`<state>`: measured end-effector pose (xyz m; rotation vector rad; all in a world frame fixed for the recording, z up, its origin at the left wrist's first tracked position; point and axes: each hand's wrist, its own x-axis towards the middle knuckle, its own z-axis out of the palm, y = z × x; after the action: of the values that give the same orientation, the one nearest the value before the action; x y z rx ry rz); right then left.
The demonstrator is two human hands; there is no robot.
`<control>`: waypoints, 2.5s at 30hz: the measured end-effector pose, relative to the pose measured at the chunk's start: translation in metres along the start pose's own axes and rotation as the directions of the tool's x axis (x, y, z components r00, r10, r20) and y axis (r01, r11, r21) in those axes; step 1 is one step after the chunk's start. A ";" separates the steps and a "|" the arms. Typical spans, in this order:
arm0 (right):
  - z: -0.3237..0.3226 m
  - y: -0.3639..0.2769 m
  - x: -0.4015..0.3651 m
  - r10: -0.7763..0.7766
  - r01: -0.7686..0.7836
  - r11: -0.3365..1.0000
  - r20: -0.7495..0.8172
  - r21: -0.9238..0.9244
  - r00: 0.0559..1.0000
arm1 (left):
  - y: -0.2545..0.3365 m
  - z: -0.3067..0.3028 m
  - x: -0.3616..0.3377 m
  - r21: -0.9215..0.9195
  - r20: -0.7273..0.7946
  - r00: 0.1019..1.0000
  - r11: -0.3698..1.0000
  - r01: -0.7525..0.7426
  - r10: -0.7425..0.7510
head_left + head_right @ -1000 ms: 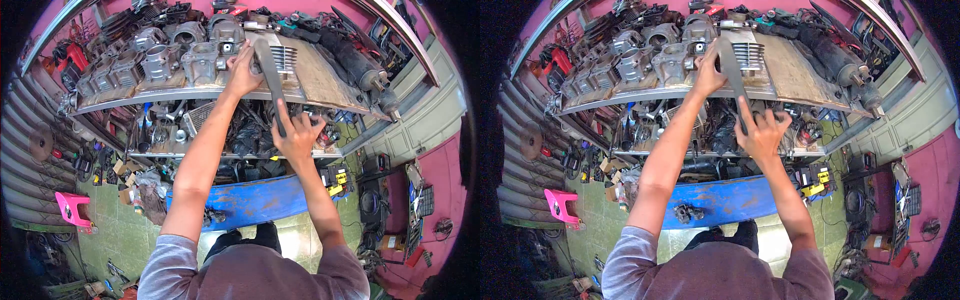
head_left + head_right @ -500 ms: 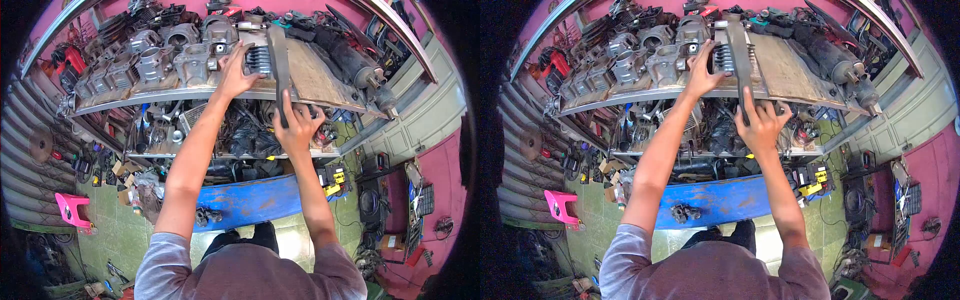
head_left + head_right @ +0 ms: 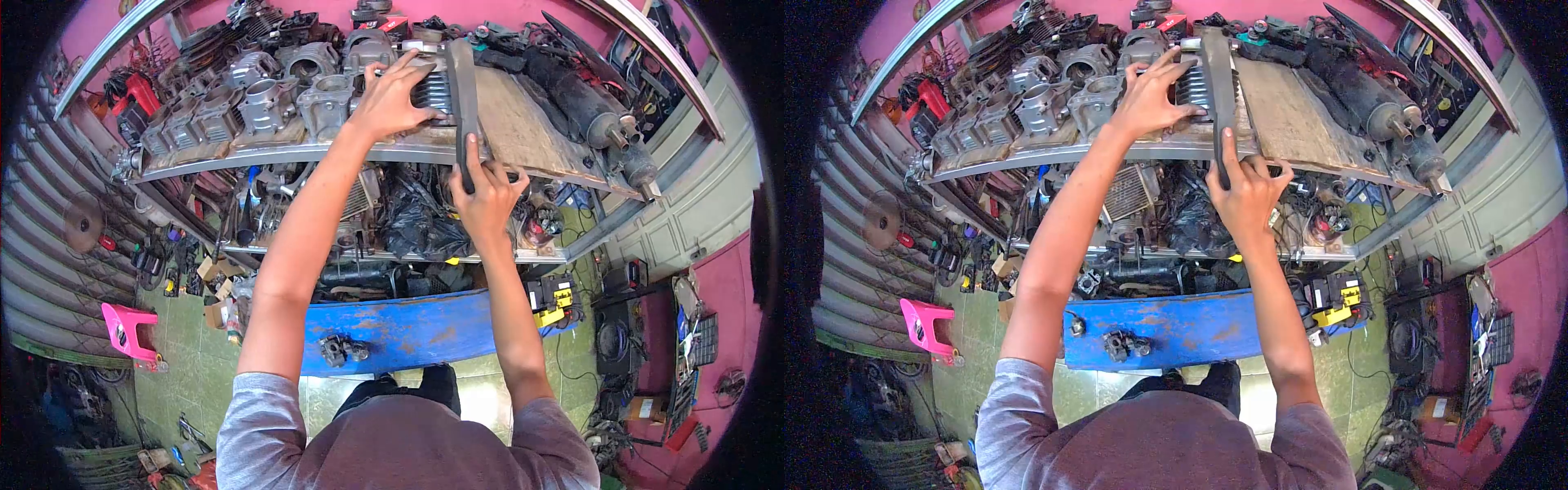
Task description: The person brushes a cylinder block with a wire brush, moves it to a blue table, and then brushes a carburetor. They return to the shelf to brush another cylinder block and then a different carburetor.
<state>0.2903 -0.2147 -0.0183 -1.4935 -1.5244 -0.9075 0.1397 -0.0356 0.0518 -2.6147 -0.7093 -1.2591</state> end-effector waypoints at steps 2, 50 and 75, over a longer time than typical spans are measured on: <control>-0.002 0.002 -0.018 -0.038 0.037 0.996 0.011 0.075 0.999 | -0.002 0.002 -0.002 0.007 0.018 0.999 0.999 0.034 -0.034; 0.028 0.000 0.019 0.011 -0.008 0.994 -0.027 0.113 1.000 | -0.019 0.000 0.000 0.159 0.101 0.993 0.985 -0.069 0.053; -0.005 -0.006 0.000 0.319 -0.342 0.884 0.122 0.319 0.940 | -0.023 0.012 0.002 0.078 0.037 0.999 0.997 -0.015 0.012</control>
<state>0.2848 -0.2190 -0.0160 -1.4783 -1.3327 -0.3769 0.1379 -0.0107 0.0447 -2.5813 -0.7304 -1.1579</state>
